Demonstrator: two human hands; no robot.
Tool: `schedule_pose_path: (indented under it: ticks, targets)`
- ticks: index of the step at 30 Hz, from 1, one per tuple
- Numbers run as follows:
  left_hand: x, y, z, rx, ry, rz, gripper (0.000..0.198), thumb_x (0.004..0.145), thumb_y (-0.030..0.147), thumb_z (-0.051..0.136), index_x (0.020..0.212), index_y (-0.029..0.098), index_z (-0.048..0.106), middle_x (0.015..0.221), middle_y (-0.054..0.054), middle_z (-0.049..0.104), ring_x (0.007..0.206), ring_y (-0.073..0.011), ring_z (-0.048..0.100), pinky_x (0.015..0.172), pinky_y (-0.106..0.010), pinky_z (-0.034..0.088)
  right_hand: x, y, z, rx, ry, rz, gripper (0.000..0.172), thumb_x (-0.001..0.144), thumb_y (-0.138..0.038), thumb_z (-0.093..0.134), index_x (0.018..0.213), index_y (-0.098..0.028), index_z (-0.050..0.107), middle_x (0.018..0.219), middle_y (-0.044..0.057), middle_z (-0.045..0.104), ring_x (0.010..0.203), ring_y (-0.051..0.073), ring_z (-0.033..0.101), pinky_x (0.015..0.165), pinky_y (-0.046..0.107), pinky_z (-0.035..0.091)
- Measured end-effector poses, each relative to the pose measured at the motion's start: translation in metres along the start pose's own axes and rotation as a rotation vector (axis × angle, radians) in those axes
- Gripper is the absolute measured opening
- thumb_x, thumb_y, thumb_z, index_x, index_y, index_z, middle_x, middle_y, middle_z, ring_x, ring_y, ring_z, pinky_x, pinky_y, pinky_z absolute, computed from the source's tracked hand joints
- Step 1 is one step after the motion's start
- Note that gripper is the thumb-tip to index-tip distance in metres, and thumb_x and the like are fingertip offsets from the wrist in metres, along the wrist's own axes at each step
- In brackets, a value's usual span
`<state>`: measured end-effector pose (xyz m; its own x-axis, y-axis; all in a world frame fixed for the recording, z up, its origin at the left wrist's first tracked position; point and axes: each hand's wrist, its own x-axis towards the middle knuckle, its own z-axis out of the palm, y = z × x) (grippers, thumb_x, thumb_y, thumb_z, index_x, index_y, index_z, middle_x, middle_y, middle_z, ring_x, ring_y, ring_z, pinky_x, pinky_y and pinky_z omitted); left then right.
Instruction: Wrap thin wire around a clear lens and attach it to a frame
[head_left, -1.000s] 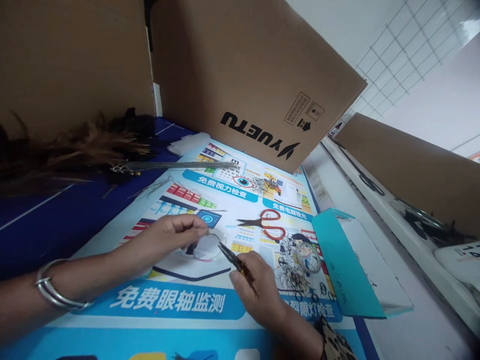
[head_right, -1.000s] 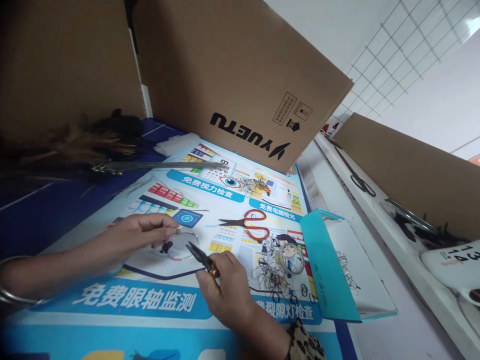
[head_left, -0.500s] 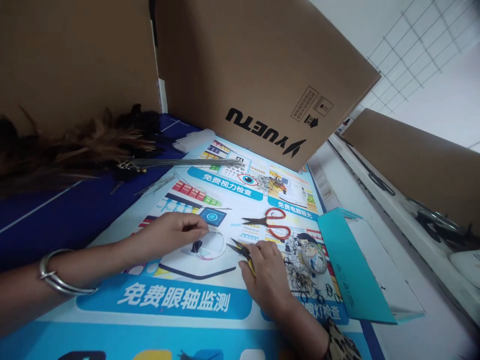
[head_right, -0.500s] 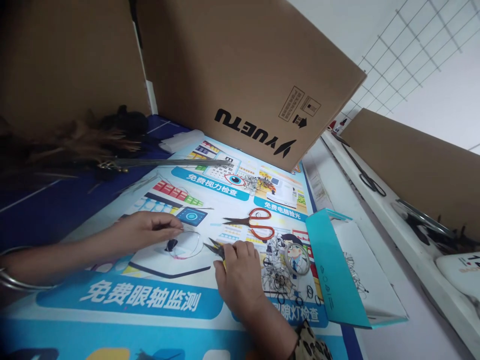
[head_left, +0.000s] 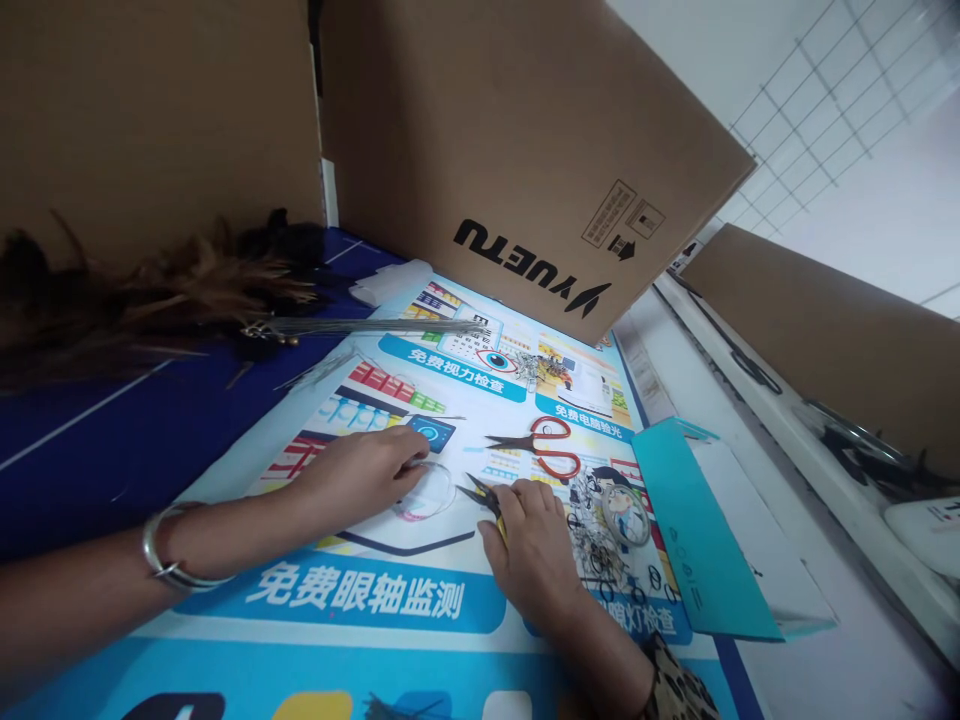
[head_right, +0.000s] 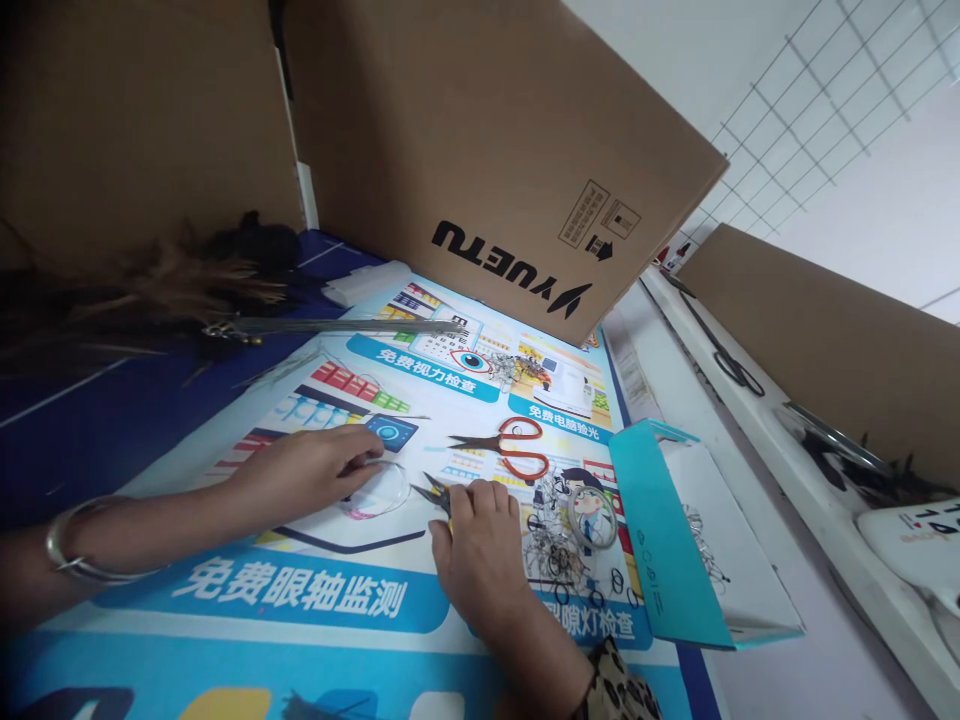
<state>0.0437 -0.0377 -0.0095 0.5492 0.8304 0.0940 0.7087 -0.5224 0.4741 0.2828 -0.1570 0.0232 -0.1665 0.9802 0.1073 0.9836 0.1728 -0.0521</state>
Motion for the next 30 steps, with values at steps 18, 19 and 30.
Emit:
schedule_pose_path:
  ticks: [18,19,30]
  targets:
    - [-0.01,0.008,-0.014,-0.18,-0.109,0.007,0.026,0.099,0.039,0.032,0.094,0.024,0.052,0.089,-0.01,0.072,0.083,-0.0309,0.069,0.07,-0.037,0.04,-0.002,-0.001,0.001,0.007,0.111,-0.122,0.03,0.095,-0.02,0.067,0.125,-0.015,0.066,0.12,0.015,0.069,0.114,0.034,0.058,0.1,0.052,0.047]
    - [-0.012,0.01,-0.015,-0.195,-0.116,0.023,0.027,0.099,0.041,0.031,0.094,0.024,0.051,0.088,-0.01,0.071,0.082,-0.0305,0.069,0.07,-0.037,0.04,-0.002,-0.001,0.0,0.038,0.131,-0.134,0.028,0.096,-0.019,0.066,0.124,-0.016,0.067,0.119,0.014,0.069,0.113,0.033,0.058,0.099,0.051,0.048]
    - [-0.035,0.033,-0.014,-0.357,-0.107,0.121,0.024,0.097,0.042,0.035,0.089,0.025,0.051,0.081,-0.007,0.067,0.073,-0.0242,0.063,0.067,-0.035,0.039,0.003,-0.025,-0.028,0.545,0.108,-0.13,0.025,0.103,-0.035,0.056,0.115,-0.019,0.07,0.104,0.009,0.076,0.095,0.022,0.069,0.084,0.034,0.055]
